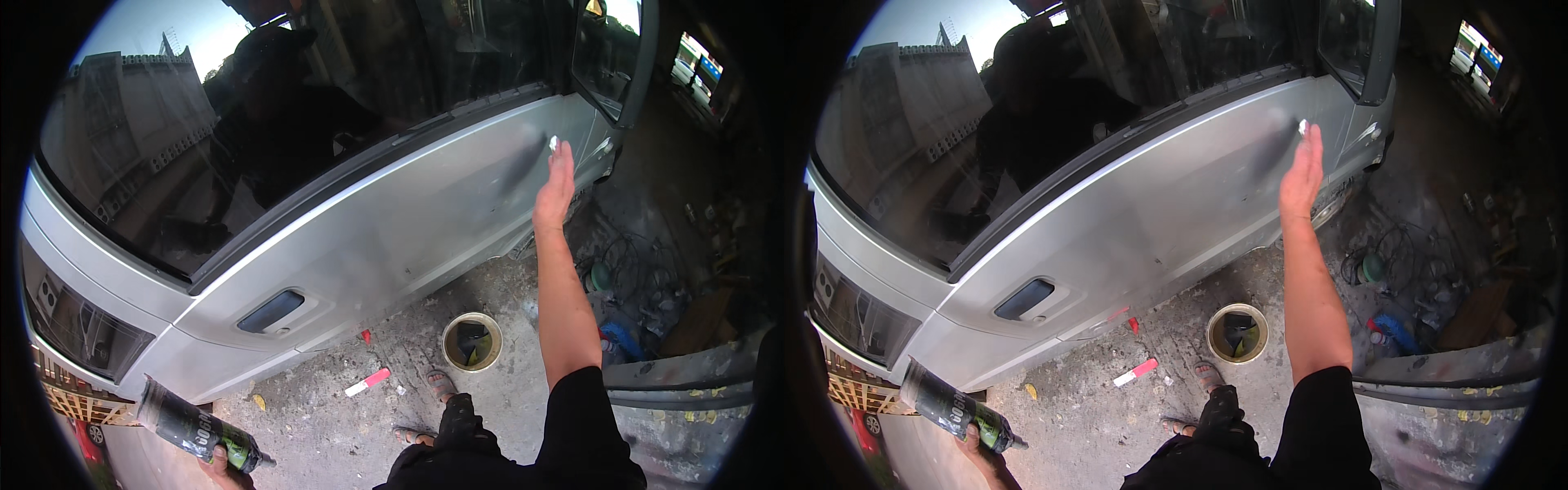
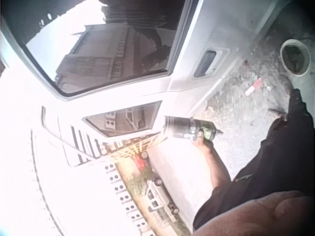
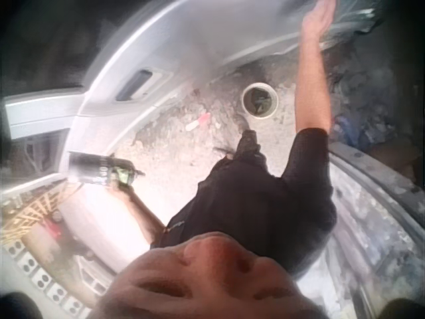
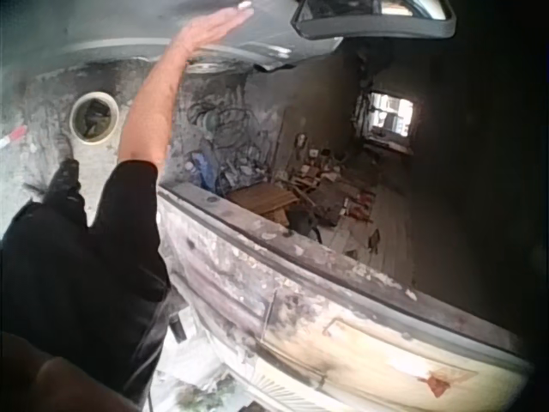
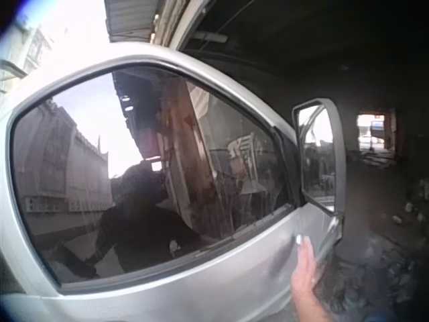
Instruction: The person applies a liquid from a spray can onto the side of a silver car and wipes it with a cloth. They then use a rotary polisher with a green and yellow pad to buff the car's body panels, including the hood, doors, and rear quarter panel. The person occasionally wipes the surface with a yellow sponge.
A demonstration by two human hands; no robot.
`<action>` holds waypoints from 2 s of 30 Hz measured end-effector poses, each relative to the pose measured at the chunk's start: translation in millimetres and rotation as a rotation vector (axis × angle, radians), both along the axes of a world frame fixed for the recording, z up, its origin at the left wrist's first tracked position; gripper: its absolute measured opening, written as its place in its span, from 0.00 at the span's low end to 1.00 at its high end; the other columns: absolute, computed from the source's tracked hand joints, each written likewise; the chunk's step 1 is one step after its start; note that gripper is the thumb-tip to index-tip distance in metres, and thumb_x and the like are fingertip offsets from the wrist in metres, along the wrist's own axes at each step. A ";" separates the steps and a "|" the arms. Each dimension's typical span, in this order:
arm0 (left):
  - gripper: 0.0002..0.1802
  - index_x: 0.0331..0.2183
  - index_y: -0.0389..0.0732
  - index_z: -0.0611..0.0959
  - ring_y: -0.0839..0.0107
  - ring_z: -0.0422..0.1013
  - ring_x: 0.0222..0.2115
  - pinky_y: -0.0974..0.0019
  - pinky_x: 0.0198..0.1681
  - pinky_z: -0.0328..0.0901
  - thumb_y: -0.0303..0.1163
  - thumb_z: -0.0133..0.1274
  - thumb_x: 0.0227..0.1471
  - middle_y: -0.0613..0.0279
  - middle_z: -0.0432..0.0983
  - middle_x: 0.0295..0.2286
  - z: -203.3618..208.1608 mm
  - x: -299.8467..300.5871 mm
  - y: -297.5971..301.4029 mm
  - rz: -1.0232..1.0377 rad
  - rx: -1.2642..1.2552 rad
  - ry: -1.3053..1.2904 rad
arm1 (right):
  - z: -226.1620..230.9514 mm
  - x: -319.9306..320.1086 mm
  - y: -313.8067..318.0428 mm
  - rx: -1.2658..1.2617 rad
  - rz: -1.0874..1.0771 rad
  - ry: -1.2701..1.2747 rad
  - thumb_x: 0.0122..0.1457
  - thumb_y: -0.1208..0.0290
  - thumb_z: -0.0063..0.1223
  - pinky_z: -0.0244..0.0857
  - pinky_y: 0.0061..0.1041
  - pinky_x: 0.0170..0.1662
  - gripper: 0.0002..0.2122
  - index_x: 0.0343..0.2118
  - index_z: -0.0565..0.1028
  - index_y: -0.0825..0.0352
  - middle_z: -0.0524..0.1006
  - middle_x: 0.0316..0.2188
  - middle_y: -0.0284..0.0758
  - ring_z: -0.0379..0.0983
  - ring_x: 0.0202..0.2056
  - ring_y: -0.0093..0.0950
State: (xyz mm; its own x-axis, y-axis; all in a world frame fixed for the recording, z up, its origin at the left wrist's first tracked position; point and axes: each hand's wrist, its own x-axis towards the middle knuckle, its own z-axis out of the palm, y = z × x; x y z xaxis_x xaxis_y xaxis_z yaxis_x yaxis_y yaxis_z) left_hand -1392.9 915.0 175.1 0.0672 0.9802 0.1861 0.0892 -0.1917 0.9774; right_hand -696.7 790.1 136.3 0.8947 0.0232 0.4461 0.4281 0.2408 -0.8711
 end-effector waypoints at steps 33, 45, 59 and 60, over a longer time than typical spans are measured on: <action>0.35 0.52 0.34 0.77 0.60 0.77 0.42 0.56 0.47 0.75 0.29 0.67 0.39 0.56 0.79 0.43 -24.1 -280.5 -53.0 0.404 -0.206 -0.453 | 223.7 -549.8 371.3 -0.468 0.072 -1.587 0.63 0.41 0.50 0.35 0.46 0.74 0.38 0.68 0.63 0.66 0.55 0.71 0.45 0.45 0.73 0.43; 0.40 0.49 0.31 0.77 0.67 0.77 0.39 0.63 0.46 0.72 0.36 0.77 0.36 0.58 0.80 0.40 100.5 -223.5 51.5 0.156 0.252 -0.402 | 26.4 -696.2 165.3 -0.065 2.086 0.646 0.73 0.55 0.42 0.52 0.46 0.70 0.31 0.69 0.56 0.74 0.59 0.69 0.46 0.57 0.69 0.40; 0.38 0.49 0.32 0.77 0.66 0.78 0.40 0.62 0.48 0.72 0.32 0.77 0.37 0.56 0.82 0.40 123.4 -182.6 68.4 0.131 0.261 -0.081 | 64.6 -743.2 147.1 0.429 1.928 1.269 0.70 0.47 0.43 0.48 0.42 0.71 0.33 0.67 0.60 0.70 0.64 0.66 0.41 0.58 0.67 0.37; 0.39 0.49 0.32 0.77 0.67 0.78 0.40 0.62 0.48 0.72 0.32 0.77 0.36 0.56 0.82 0.41 128.3 -182.5 68.6 0.123 0.250 -0.047 | 64.5 -745.2 148.6 0.445 1.923 1.300 0.70 0.47 0.43 0.49 0.42 0.71 0.32 0.66 0.61 0.69 0.65 0.65 0.41 0.58 0.67 0.37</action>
State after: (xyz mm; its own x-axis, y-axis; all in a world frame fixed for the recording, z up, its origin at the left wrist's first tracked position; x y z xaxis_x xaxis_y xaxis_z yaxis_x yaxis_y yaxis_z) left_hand -1575.4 983.6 303.4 -0.0641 0.9036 0.4236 0.0821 -0.4183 0.9046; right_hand -1441.9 938.7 200.8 -0.3029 0.9479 0.0985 -0.9385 -0.2787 -0.2037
